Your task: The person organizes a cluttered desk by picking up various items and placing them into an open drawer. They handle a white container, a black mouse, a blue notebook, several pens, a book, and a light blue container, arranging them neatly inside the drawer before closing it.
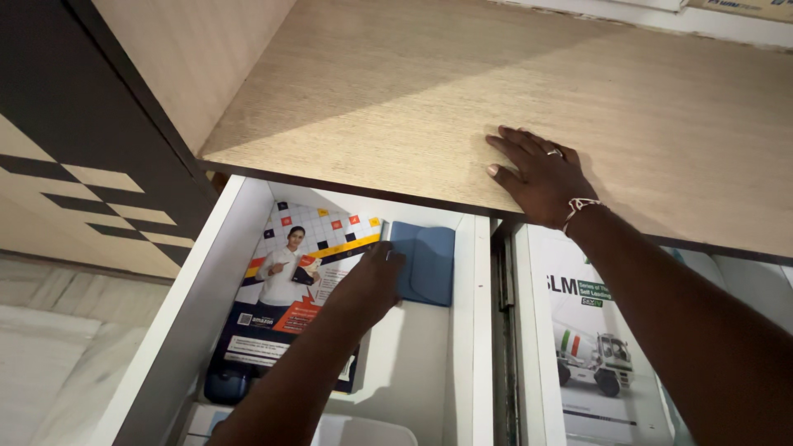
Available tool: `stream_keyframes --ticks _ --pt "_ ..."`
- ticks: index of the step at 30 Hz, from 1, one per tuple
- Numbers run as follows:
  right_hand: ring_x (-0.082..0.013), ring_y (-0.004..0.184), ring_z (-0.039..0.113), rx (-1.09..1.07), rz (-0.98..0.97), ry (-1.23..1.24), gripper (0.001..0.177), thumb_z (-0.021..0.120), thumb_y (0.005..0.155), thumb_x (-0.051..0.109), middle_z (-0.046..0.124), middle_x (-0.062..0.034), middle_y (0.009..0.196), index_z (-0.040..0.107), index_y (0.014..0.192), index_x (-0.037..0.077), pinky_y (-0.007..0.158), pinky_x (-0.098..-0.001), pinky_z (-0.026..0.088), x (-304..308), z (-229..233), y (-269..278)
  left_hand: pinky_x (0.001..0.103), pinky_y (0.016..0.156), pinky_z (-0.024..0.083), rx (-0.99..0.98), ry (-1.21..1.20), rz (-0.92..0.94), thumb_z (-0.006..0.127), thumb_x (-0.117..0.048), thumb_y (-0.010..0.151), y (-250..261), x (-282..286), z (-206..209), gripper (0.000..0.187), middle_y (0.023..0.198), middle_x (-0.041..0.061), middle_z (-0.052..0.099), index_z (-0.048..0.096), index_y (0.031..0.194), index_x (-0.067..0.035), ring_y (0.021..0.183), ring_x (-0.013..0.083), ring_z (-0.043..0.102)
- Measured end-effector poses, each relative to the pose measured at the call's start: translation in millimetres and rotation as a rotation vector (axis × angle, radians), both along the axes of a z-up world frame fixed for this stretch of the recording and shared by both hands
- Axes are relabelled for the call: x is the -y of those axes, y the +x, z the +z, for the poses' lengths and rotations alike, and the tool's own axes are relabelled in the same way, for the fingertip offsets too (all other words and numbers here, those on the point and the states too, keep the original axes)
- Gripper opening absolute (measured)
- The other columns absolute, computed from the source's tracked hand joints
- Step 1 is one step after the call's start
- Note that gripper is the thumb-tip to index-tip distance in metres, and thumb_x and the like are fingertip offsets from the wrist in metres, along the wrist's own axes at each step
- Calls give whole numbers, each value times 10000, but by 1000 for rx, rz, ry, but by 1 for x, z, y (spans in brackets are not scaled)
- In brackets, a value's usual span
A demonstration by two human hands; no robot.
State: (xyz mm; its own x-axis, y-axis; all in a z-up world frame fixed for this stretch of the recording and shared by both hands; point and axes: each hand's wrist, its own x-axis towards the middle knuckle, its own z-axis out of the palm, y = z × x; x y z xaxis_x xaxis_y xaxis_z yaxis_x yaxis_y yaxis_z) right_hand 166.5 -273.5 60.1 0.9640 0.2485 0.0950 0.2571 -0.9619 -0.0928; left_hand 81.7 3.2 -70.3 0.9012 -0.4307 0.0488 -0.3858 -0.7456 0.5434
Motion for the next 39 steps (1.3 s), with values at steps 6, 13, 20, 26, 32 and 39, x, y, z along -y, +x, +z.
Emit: stream_keyframes --ticks 6,13,20,26,32,39 --pt "-212 1539 231 5 -1 -4 617 382 1011 581 293 31 1673 380 1568 314 1230 -491 143 1 -1 0 419 910 588 18 78 -17 777 -130 863 -2 1 0 383 1315 195 590 616 1181 10 1168 336 633" --pt "-200 1532 261 34 22 11 614 393 1011 572 313 38 1669 400 1564 306 1228 -481 160 3 -4 2 493 991 479 -177 102 -28 765 -282 890 15 -25 50 537 1580 101 430 603 1384 -149 1250 324 546" --pt "-200 1534 270 48 33 15 610 413 1007 572 327 41 1666 416 1557 307 1223 -501 164 4 -5 2 401 940 586 -303 226 181 742 -279 883 -1 -114 80 311 1118 68 787 747 1186 -208 967 242 782" --pt "-207 1532 275 61 55 52 616 426 1005 578 335 25 1666 434 1552 295 1226 -495 162 5 -5 2 393 939 585 -545 700 76 808 -334 848 -33 -149 68 306 1088 106 786 789 1052 -107 996 241 753" --pt "-211 1538 278 63 59 70 603 427 1012 566 346 23 1661 441 1548 288 1225 -488 168 5 -4 0 385 945 576 -634 848 -81 787 -367 860 -55 -165 32 308 1081 88 786 789 1054 -126 999 226 745" --pt "-208 1527 291 70 44 39 613 433 999 563 346 28 1661 442 1550 295 1224 -496 179 5 -5 2 376 952 566 -635 842 -165 761 -404 875 -56 -158 14 315 1072 67 787 789 1057 -149 1002 208 736"
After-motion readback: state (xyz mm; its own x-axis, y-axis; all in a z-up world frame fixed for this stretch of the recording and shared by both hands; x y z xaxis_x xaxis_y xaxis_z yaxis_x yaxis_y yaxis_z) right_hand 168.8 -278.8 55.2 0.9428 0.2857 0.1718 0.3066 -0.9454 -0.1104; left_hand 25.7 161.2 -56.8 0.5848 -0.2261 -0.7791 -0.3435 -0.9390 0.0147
